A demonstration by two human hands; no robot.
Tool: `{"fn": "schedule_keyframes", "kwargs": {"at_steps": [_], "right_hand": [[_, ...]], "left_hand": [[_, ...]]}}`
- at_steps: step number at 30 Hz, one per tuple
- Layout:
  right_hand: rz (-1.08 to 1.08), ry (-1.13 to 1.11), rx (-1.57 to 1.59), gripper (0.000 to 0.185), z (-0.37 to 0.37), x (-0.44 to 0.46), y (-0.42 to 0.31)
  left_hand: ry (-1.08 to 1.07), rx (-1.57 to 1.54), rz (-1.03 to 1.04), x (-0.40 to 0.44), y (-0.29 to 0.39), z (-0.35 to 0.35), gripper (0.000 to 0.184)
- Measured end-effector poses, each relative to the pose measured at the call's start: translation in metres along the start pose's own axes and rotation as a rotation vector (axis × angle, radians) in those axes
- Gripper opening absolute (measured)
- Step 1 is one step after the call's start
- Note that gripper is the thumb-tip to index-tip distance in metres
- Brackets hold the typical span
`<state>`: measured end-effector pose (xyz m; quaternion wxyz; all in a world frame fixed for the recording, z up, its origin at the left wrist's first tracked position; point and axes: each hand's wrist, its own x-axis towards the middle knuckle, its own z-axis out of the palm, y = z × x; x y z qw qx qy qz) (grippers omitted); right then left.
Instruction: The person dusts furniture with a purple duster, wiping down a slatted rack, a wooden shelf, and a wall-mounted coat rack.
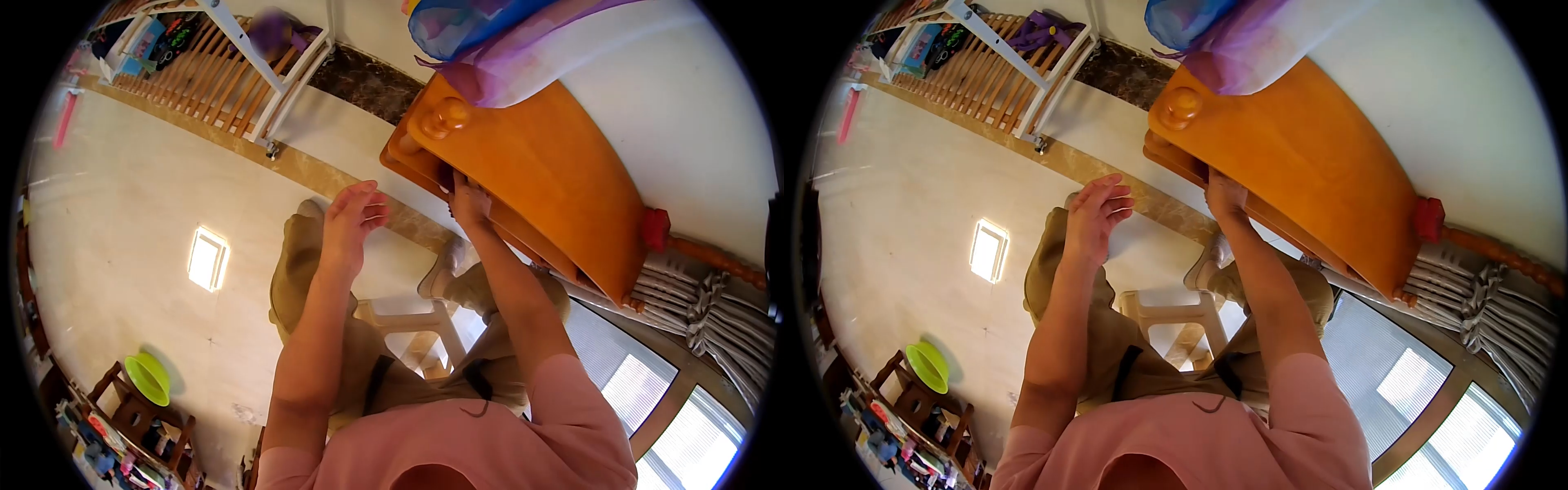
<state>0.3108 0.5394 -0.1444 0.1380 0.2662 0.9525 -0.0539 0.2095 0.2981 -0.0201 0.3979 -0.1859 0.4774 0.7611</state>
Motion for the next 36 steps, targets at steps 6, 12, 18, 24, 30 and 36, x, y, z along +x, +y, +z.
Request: {"fn": "schedule_keyframes", "kwargs": {"at_steps": [6, 12, 18, 24, 30, 36], "right_hand": [[0.048, 0.001, 0.032, 0.061, 0.008, -0.018, -0.001], [0.271, 0.132, -0.058, 0.052, 0.057, -0.078, 0.115], [0.523, 0.234, 0.27, 0.044, 0.039, -0.036, 0.111], [0.349, 0.19, 0.154, 0.048, 0.041, -0.082, 0.14], [0.635, -0.093, 0.267, 0.05, 0.037, -0.078, 0.129], [0.039, -0.092, 0.889, 0.043, -0.029, -0.132, 0.063]], "left_hand": [[0.017, 0.05, -0.003, -0.005, -0.006, -0.004, 0.028], [0.016, 0.051, 0.012, -0.005, 0.003, 0.002, 0.023], [0.017, 0.095, 0.011, -0.001, -0.008, -0.006, 0.026], [0.006, 0.09, 0.003, 0.0, -0.004, 0.001, 0.025], [0.024, 0.146, 0.013, 0.003, -0.008, 0.006, 0.025], [-0.004, 0.238, 0.036, 0.004, -0.023, 0.008, 0.03]]}}
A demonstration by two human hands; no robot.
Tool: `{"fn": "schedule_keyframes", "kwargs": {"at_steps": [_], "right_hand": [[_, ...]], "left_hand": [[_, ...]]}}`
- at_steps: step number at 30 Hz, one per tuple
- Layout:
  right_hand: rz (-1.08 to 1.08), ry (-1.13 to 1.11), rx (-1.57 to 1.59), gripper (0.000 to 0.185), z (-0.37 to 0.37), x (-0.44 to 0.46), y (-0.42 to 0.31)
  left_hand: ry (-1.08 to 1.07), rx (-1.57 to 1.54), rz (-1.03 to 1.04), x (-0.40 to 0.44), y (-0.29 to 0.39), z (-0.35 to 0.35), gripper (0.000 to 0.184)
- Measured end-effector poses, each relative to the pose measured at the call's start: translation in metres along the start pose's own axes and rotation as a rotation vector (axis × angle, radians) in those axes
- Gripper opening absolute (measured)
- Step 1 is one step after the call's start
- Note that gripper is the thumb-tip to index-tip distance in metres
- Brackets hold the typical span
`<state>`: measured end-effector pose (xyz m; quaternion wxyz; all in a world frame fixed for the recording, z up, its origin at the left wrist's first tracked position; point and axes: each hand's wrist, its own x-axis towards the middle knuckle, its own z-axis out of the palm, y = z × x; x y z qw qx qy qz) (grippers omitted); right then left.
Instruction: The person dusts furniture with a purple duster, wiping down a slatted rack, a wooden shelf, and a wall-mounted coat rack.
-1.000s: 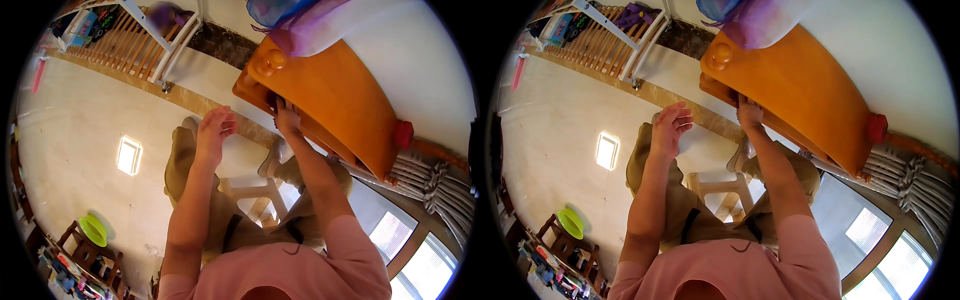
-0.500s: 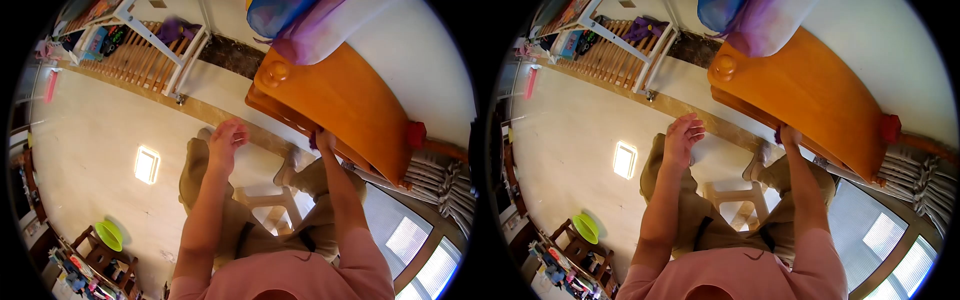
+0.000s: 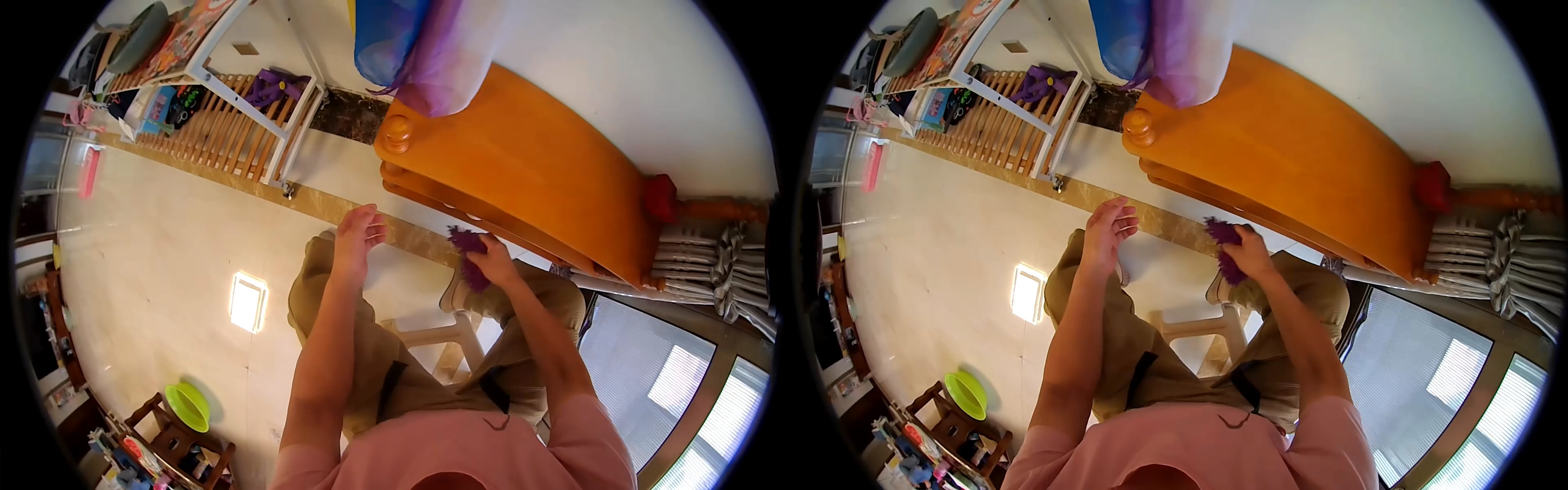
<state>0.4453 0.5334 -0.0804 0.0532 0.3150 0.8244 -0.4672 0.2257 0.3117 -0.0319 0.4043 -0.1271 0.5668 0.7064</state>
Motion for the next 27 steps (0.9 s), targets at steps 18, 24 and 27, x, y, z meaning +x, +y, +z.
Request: {"fn": "schedule_keyframes", "kwargs": {"at_steps": [18, 24, 27], "right_hand": [[-0.238, 0.899, -0.549, 0.05, -0.124, 0.027, -0.02], [-0.447, 0.704, -0.5, 0.046, -0.088, 0.021, -0.064], [-0.393, 0.606, -0.515, 0.048, -0.115, -0.016, -0.037]], "left_hand": [[-0.152, 0.187, -0.207, -0.142, -0.14, -0.006, 0.033], [-0.277, 0.095, -0.484, -0.195, -0.147, 0.008, 0.028], [-0.241, -0.002, -0.451, -0.198, -0.134, 0.006, 0.027]]}}
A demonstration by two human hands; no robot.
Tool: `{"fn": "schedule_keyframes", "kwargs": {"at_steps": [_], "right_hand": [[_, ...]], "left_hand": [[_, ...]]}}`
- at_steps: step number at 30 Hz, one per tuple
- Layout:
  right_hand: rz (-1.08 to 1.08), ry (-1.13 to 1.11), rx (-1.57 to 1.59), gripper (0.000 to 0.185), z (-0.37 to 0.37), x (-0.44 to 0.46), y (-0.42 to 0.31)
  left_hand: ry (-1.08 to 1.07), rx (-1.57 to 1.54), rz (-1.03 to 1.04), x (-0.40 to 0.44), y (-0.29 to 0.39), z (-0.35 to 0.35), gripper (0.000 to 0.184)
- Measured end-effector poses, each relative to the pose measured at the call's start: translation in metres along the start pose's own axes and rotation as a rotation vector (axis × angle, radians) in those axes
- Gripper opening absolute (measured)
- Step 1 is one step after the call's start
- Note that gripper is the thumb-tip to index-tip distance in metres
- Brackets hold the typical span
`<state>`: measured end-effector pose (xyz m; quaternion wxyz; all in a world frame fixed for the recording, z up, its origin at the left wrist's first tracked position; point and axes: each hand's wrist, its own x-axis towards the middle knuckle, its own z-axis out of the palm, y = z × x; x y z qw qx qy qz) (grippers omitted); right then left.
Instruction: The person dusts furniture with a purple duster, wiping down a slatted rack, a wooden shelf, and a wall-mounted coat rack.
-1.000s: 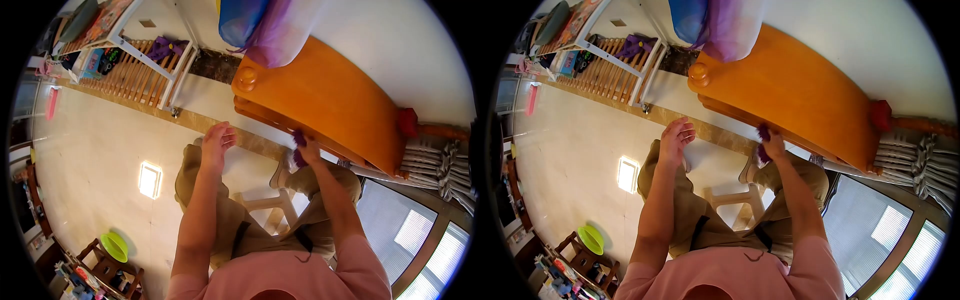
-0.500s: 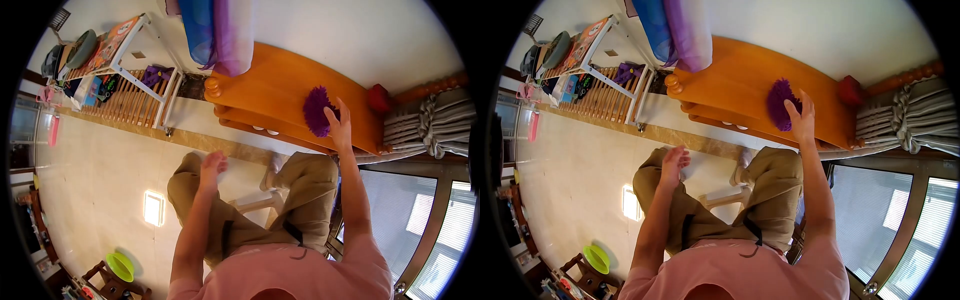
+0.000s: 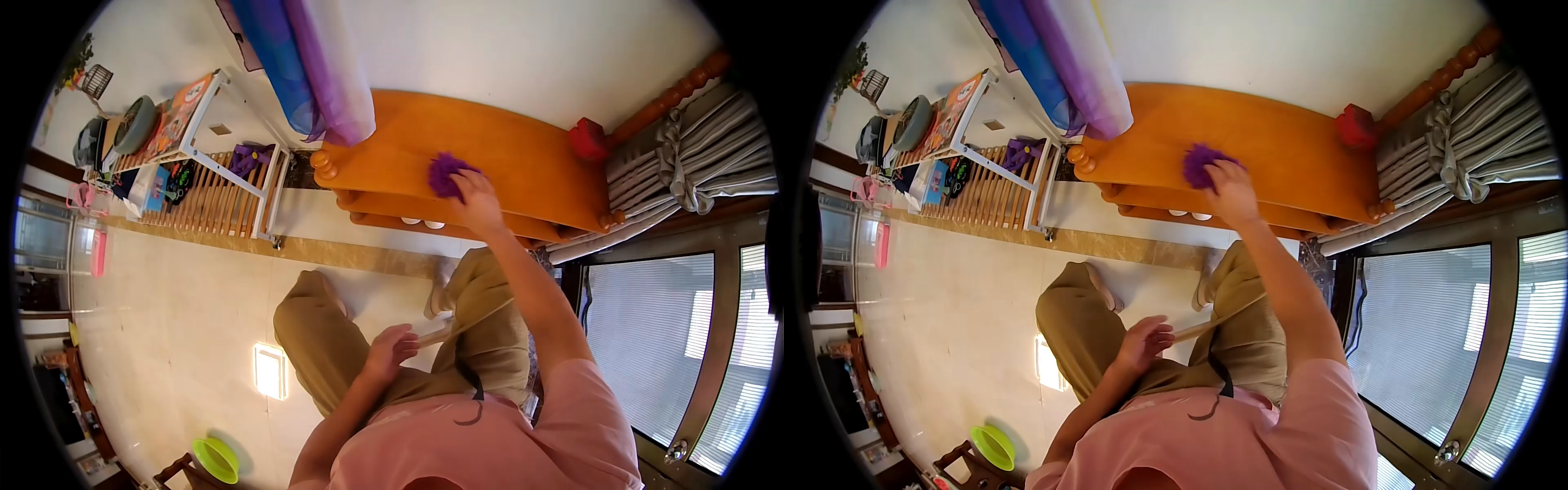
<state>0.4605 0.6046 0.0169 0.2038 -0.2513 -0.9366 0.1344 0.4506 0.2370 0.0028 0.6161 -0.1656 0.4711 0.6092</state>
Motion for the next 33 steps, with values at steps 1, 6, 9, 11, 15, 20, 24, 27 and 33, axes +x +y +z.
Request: {"fn": "schedule_keyframes", "kwargs": {"at_steps": [1, 6, 9, 11, 15, 20, 24, 27, 33], "right_hand": [[0.017, 0.041, -0.018, 0.048, -0.008, -0.012, 0.022], [0.247, 0.178, -0.133, 0.045, -0.053, -0.057, 0.125], [0.415, 0.196, -0.191, 0.046, -0.051, -0.038, 0.131], [0.387, 0.212, -0.208, 0.047, -0.031, -0.012, 0.125], [0.262, 0.204, -0.112, 0.047, 0.017, 0.054, 0.076], [0.146, 0.163, 0.001, 0.046, 0.068, 0.129, 0.018], [0.048, 0.201, -0.006, 0.043, 0.106, 0.174, -0.026], [-0.034, 0.161, 0.069, 0.04, 0.122, 0.2, -0.058], [-0.226, 0.038, 0.166, 0.039, 0.1, 0.159, -0.071]], "left_hand": [[0.017, -0.052, 0.028, -0.001, 0.004, -0.004, 0.027], [0.181, -0.054, 0.281, -0.013, 0.031, -0.022, 0.025], [0.283, 0.031, 0.491, -0.028, 0.044, -0.031, 0.023], [0.31, 0.037, 0.54, -0.039, 0.056, -0.036, 0.023], [0.494, 0.098, 0.672, -0.058, 0.085, -0.041, 0.023], [0.65, 0.215, 0.884, -0.063, 0.111, -0.046, 0.024], [0.657, 0.242, 0.93, -0.062, 0.109, -0.047, 0.024], [0.636, 0.308, 0.95, -0.054, 0.101, -0.057, 0.025], [0.611, 0.254, 0.914, -0.044, 0.112, -0.045, 0.028]]}}
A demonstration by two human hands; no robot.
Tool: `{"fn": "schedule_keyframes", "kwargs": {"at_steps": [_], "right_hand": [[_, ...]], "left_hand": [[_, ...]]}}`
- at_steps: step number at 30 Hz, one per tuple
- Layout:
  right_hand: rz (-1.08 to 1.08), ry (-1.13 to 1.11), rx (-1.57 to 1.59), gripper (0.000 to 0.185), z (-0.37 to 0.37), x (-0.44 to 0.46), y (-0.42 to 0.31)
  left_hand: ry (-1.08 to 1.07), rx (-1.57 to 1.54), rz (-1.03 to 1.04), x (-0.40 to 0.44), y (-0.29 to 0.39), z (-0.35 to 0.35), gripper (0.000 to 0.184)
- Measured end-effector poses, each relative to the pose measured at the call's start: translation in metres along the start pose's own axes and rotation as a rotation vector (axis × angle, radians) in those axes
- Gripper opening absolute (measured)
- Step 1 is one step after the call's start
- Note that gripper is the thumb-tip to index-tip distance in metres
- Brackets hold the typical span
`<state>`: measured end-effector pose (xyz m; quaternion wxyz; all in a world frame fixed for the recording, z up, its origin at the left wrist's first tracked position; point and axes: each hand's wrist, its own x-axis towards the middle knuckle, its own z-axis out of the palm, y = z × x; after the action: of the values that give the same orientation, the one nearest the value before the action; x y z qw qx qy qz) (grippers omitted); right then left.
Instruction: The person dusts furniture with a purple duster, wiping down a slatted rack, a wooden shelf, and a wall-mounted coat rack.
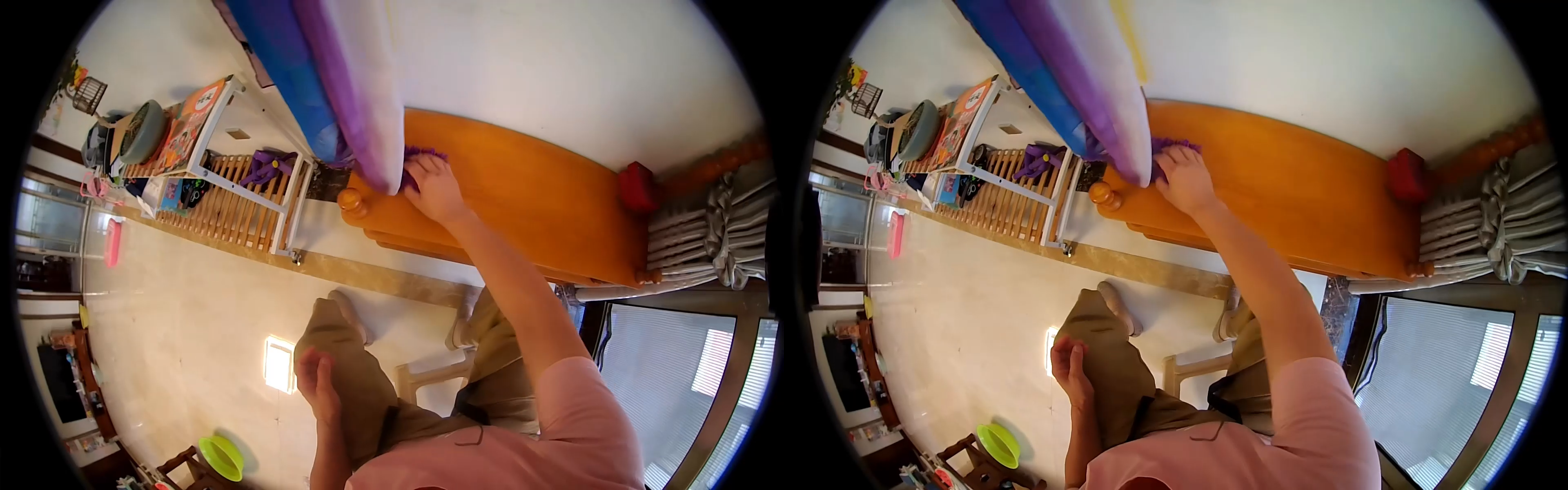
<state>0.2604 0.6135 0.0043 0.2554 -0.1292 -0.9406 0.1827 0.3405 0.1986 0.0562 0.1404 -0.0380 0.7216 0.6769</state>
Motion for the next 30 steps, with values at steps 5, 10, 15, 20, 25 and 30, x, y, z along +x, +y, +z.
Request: {"fn": "schedule_keyframes", "kwargs": {"at_steps": [5, 10, 15, 20, 25, 30], "right_hand": [[0.099, 0.024, -0.113, 0.044, -0.088, -0.093, 0.055], [0.417, 0.179, -0.31, 0.044, -0.168, -0.198, 0.14], [0.439, 0.266, -0.325, 0.042, -0.155, -0.222, 0.119], [0.27, 0.122, -0.123, 0.047, -0.175, -0.246, 0.086], [0.547, 0.248, -0.295, 0.042, -0.236, -0.288, 0.158], [0.684, 0.308, -0.337, 0.042, -0.222, -0.274, 0.15]], "left_hand": [[-0.09, 0.029, 0.036, 0.0, -0.01, 0.009, 0.03], [-0.145, 0.199, 0.216, -0.021, -0.022, 0.018, 0.029], [-0.422, 0.592, 0.406, -0.053, -0.042, 0.028, 0.026], [-0.805, 0.737, 0.443, -0.1, -0.054, 0.049, 0.03], [-0.804, 0.79, 0.391, -0.115, -0.056, 0.049, 0.027], [-0.858, 0.643, -0.009, -0.13, -0.058, 0.054, 0.03]]}}
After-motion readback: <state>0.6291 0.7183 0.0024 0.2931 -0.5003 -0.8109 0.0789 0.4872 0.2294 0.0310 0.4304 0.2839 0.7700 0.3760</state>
